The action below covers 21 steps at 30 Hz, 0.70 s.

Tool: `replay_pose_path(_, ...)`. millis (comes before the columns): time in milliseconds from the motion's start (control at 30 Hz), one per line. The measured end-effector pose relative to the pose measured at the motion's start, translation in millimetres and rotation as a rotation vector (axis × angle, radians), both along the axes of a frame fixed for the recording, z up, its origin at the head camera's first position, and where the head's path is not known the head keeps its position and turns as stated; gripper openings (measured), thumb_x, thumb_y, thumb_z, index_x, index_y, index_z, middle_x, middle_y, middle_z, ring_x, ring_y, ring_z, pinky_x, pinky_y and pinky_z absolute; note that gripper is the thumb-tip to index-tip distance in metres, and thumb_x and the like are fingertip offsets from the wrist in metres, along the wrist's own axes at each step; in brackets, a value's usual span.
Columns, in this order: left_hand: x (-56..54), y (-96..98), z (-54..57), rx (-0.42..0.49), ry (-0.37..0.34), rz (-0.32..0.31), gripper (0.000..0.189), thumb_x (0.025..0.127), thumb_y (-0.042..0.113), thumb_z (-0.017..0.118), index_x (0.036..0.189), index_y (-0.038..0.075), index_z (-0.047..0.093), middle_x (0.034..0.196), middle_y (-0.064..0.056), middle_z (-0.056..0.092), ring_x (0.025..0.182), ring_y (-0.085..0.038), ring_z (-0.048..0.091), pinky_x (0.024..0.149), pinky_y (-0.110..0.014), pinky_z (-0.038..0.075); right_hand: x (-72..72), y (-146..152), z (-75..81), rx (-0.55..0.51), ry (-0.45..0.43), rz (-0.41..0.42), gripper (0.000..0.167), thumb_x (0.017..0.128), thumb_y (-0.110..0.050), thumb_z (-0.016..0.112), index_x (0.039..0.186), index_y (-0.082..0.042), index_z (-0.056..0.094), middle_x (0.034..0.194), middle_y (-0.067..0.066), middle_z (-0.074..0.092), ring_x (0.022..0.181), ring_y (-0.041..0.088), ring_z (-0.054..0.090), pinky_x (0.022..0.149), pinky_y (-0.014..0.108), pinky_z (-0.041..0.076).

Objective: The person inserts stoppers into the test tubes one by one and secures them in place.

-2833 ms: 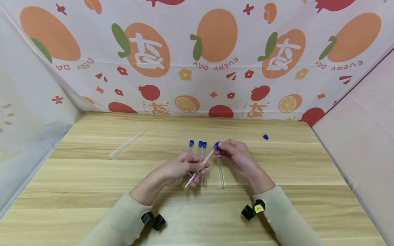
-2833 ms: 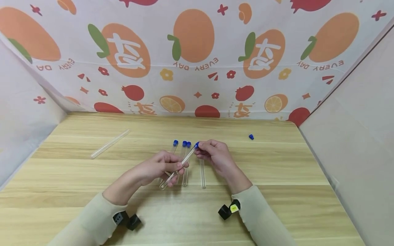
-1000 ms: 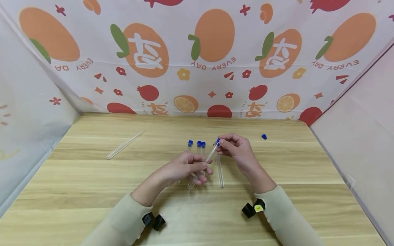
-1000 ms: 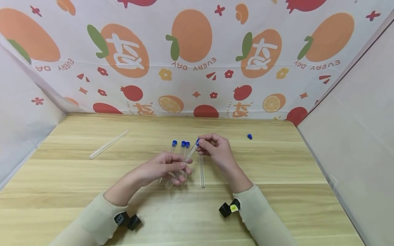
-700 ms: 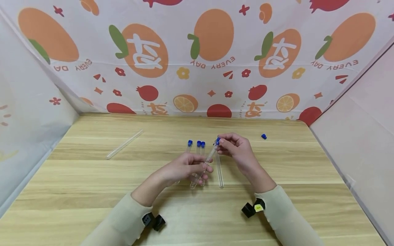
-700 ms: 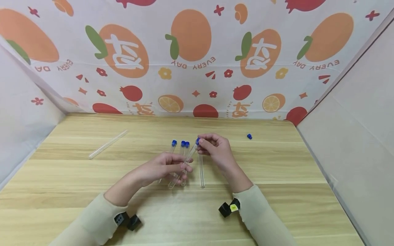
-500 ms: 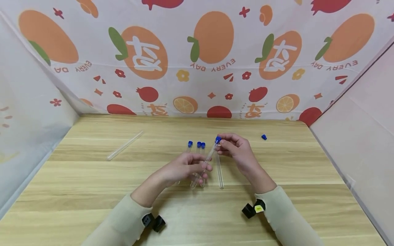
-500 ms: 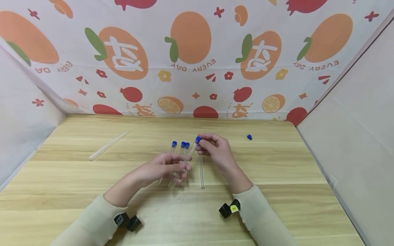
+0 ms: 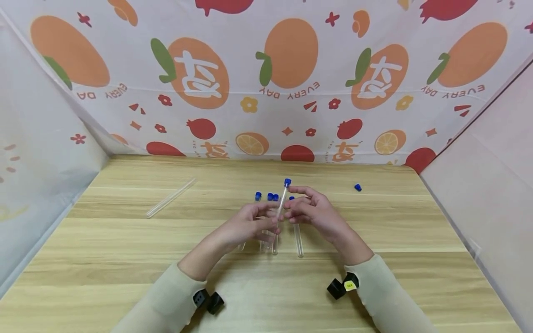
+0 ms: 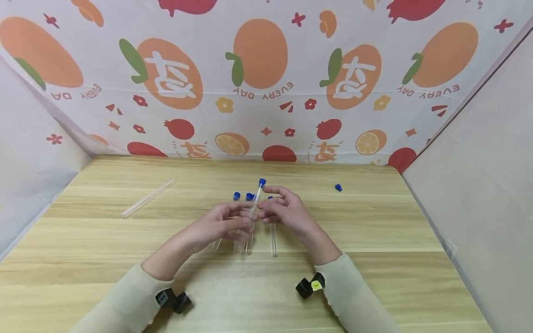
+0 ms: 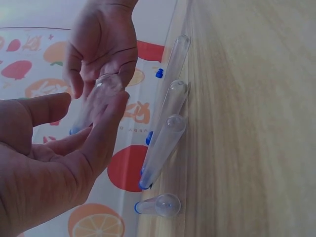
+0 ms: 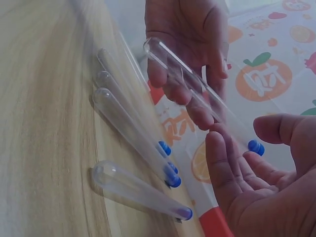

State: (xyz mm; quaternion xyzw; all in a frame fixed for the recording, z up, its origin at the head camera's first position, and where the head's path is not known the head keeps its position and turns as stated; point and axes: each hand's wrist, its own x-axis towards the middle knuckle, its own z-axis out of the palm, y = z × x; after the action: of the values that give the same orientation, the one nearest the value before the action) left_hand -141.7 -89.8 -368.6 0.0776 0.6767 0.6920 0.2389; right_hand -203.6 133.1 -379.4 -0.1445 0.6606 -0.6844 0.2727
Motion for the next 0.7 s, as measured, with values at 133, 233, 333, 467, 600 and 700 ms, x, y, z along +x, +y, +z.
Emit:
replay_pose_path(133,0.3,0.6,-0.8,-0.003,0.003,0.003,0.053,0.102,0.006,0.053,0.152,0.004,0.035,0.138,-0.03,0.047,0.111,-0.036,0.061,0.088,-0.046,0.058,-1.3,1.2,-1.8,0.019,-0.012,0.004,0.049,0.1,-0.01,0.056,0.148,-0.012,0.043,0.116,0.014,0.067,0.093,0.021,0.07,0.085,0.034,0.059)
replay_pose_path(233,0.7,1.0,-1.1,-0.006,0.003,0.003,0.054,0.102,0.006,0.053,0.153,0.004,0.035,0.139,-0.027,0.048,0.111,-0.033,0.061,0.089,-0.047,0.058,-2.5,2.3,-2.9,0.045,-0.018,0.019,0.053,0.1,-0.011,0.057,0.15,-0.013,0.041,0.119,0.015,0.067,0.096,0.022,0.069,0.087,0.035,0.059)
replay_pose_path(333,0.1,1.5,-1.7,-0.001,0.004,-0.004,0.054,0.102,0.006,0.053,0.153,0.004,0.034,0.14,-0.026,0.048,0.112,-0.033,0.062,0.09,-0.047,0.058,-3.9,3.2,-4.1,0.068,-0.033,0.03,0.056,0.099,-0.012,0.058,0.151,-0.014,0.039,0.12,0.015,0.065,0.097,0.024,0.069,0.088,0.035,0.059)
replay_pose_path(467,-1.1,3.7,-2.2,0.006,0.001,-0.008,0.055,0.101,0.006,0.054,0.152,0.003,0.035,0.141,-0.025,0.047,0.113,-0.035,0.061,0.09,-0.047,0.057,-5.8,4.5,-4.8,0.085,-0.046,0.038,0.059,0.098,-0.01,0.058,0.153,-0.014,0.036,0.121,0.016,0.065,0.098,0.024,0.069,0.089,0.036,0.059)
replay_pose_path(600,-1.8,6.1,-3.2,0.006,0.002,-0.016,0.055,0.101,0.006,0.054,0.152,0.0,0.034,0.141,-0.025,0.045,0.112,-0.035,0.062,0.09,-0.048,0.057,-8.5,6.0,-4.9,0.105,-0.034,0.05,0.058,0.1,-0.01,0.056,0.154,-0.013,0.035,0.123,0.018,0.065,0.097,0.023,0.069,0.088,0.037,0.059)
replay_pose_path(700,-2.6,6.9,-4.4,0.002,-0.003,-0.032,0.054,0.101,0.006,0.054,0.152,-0.001,0.034,0.142,-0.025,0.044,0.111,-0.032,0.063,0.089,-0.046,0.058,-10.2,6.7,-5.7,0.125,-0.024,0.054,0.056,0.101,-0.01,0.055,0.154,-0.012,0.035,0.123,0.019,0.064,0.096,0.023,0.069,0.086,0.037,0.06)
